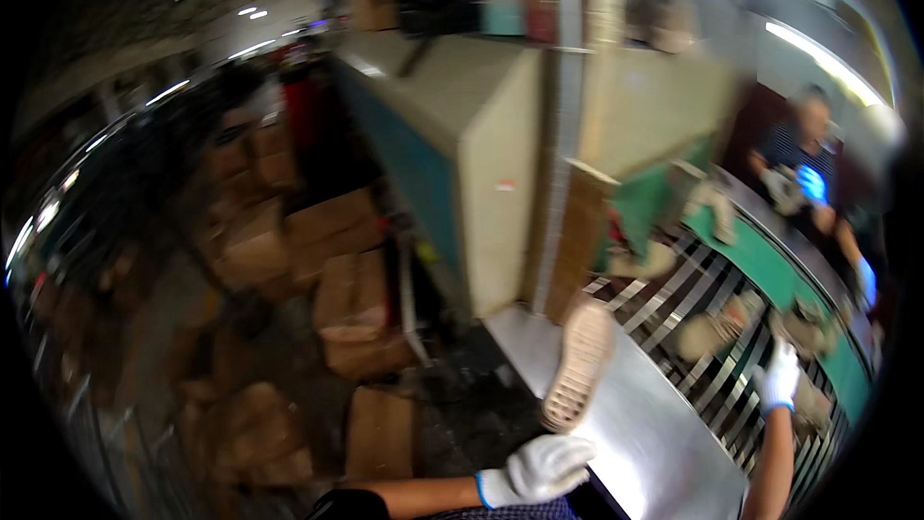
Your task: The person picks up shoe uppers and soles from a conveyor belt, aligns them, and applies a tool to the edges of the shoe components at a factory assembly line.
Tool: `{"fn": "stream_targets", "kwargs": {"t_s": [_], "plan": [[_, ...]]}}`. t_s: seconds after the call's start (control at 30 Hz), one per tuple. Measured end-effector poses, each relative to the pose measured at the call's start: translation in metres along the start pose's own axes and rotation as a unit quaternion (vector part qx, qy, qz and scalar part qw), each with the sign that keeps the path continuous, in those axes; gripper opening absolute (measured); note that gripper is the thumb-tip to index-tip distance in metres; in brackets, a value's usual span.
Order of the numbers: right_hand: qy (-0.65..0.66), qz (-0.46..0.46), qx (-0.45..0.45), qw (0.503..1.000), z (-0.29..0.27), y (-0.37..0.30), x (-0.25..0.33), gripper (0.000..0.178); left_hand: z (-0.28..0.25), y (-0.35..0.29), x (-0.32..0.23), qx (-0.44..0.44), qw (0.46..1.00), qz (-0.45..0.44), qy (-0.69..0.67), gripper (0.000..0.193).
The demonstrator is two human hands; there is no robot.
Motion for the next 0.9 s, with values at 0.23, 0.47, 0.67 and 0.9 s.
{"fn": "stream_targets", "kwargs": {"t_s": [0.23, 0.47, 0.67, 0.9], "plan": [[0.076, -0.177, 0.006, 0.981, 0.062, 0.059, 0.174, 0.080, 0.016, -0.015, 0.001, -0.012, 0.999, -0.032, 0.000, 0.067], [0.169, -0.151, -0.004, 0.974, 0.092, 0.040, 0.119, 0.030, 0.044, -0.006, 0.004, 0.007, 0.997, -0.046, -0.066, 0.083], [0.382, -0.074, -0.020, 0.921, -0.029, -0.022, 0.124, 0.014, 0.090, 0.013, 0.010, 0.045, 0.966, -0.187, -0.171, 0.097], [0.509, -0.068, 0.126, 0.849, -0.149, -0.206, 0.123, 0.007, 0.073, 0.060, -0.038, -0.019, 0.914, -0.257, -0.313, 0.093]]}}
Point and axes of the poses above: each hand's wrist, its own y-axis towards the middle knuckle, its own z-axis out of the palm, x = y × z, the point moved 8 cm from there along y, towards the middle knuckle, and after that the axes turned 5 degrees about -x, right-handed, at the moved point
